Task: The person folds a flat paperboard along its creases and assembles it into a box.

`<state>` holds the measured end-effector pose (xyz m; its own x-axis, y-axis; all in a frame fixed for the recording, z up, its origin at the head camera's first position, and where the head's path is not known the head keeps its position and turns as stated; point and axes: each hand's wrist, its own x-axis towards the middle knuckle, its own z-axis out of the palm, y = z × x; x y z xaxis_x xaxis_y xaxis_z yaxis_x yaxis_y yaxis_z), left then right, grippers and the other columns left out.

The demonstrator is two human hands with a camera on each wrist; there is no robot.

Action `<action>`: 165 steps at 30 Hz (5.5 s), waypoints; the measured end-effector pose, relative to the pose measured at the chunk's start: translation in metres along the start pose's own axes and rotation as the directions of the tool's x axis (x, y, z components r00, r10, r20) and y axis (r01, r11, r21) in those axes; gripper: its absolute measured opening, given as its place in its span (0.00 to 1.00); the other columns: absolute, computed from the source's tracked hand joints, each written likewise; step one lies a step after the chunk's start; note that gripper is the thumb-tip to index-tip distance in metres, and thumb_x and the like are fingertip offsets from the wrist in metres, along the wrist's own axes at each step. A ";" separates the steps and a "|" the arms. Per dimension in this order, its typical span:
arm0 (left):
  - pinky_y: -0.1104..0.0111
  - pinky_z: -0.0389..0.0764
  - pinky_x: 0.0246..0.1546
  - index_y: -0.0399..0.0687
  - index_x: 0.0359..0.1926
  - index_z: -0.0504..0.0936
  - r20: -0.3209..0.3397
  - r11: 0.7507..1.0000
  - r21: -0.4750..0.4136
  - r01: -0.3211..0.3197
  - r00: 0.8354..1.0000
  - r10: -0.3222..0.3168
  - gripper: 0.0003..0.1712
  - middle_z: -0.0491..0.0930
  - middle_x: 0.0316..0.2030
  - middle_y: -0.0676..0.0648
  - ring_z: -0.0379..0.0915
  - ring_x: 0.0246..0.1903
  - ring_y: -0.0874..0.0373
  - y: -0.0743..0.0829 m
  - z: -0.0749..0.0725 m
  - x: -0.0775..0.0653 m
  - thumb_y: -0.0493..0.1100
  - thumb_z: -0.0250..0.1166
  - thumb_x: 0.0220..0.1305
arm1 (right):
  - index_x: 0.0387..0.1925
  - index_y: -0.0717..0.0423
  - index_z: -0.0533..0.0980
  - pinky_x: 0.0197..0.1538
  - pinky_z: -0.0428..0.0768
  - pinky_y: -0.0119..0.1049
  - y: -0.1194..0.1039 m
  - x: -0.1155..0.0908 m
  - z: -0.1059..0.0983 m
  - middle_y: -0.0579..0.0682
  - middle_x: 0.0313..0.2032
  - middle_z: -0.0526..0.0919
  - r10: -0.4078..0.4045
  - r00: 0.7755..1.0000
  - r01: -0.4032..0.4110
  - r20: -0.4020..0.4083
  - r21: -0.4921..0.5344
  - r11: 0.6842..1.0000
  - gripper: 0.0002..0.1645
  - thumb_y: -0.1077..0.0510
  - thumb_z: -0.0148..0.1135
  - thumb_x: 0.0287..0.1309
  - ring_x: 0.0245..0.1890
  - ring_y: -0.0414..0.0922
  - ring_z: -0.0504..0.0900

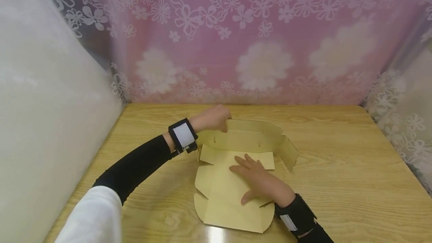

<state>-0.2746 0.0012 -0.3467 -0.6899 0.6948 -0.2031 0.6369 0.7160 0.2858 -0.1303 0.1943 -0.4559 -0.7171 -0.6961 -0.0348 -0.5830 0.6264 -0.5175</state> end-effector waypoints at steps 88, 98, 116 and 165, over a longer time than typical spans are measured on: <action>0.73 0.75 0.39 0.39 0.60 0.81 -0.019 0.993 -0.079 -0.082 0.997 0.081 0.33 0.85 0.48 0.44 0.76 0.38 0.58 -0.022 0.024 -0.053 0.47 0.78 0.55 | 0.54 0.65 0.69 0.38 0.78 0.50 0.009 0.051 -0.045 0.61 0.38 0.77 -0.171 0.919 -0.055 -0.356 -0.545 0.837 0.34 0.58 0.78 0.51 0.37 0.57 0.79; 0.76 0.63 0.26 0.39 0.52 0.84 -0.072 0.987 -0.070 -0.143 0.988 0.138 0.27 0.71 0.21 0.53 0.61 0.21 0.63 -0.023 0.029 -0.059 0.48 0.78 0.55 | 0.72 0.40 0.66 0.49 0.76 0.59 0.001 0.059 -0.043 0.61 0.54 0.77 -0.226 0.937 0.066 -0.267 -0.499 0.864 0.41 0.47 0.71 0.59 0.52 0.60 0.78; 0.76 0.59 0.25 0.44 0.35 0.80 -0.114 0.979 -0.094 -0.182 0.979 0.171 0.18 0.65 0.20 0.54 0.58 0.21 0.64 -0.026 0.033 -0.060 0.49 0.78 0.54 | 0.64 0.41 0.72 0.38 0.75 0.49 -0.007 0.081 -0.045 0.56 0.43 0.78 -0.290 0.930 0.147 -0.224 -0.494 0.857 0.34 0.50 0.73 0.57 0.40 0.53 0.78; 0.61 0.81 0.48 0.33 0.53 0.80 -0.310 0.850 -0.522 0.071 0.912 -0.267 0.14 0.78 0.50 0.38 0.77 0.49 0.48 0.003 0.078 -0.122 0.38 0.55 0.74 | 0.62 0.42 0.74 0.34 0.61 0.39 -0.007 0.080 -0.037 0.54 0.42 0.76 -0.297 0.922 0.113 -0.248 -0.563 0.819 0.40 0.68 0.77 0.48 0.34 0.50 0.72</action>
<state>-0.1620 -0.0757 -0.3936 -0.9062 0.4219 0.0290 0.3126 0.6222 0.7178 -0.1979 0.1468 -0.4233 -0.5827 -0.7410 0.3337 -0.7731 0.6320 0.0532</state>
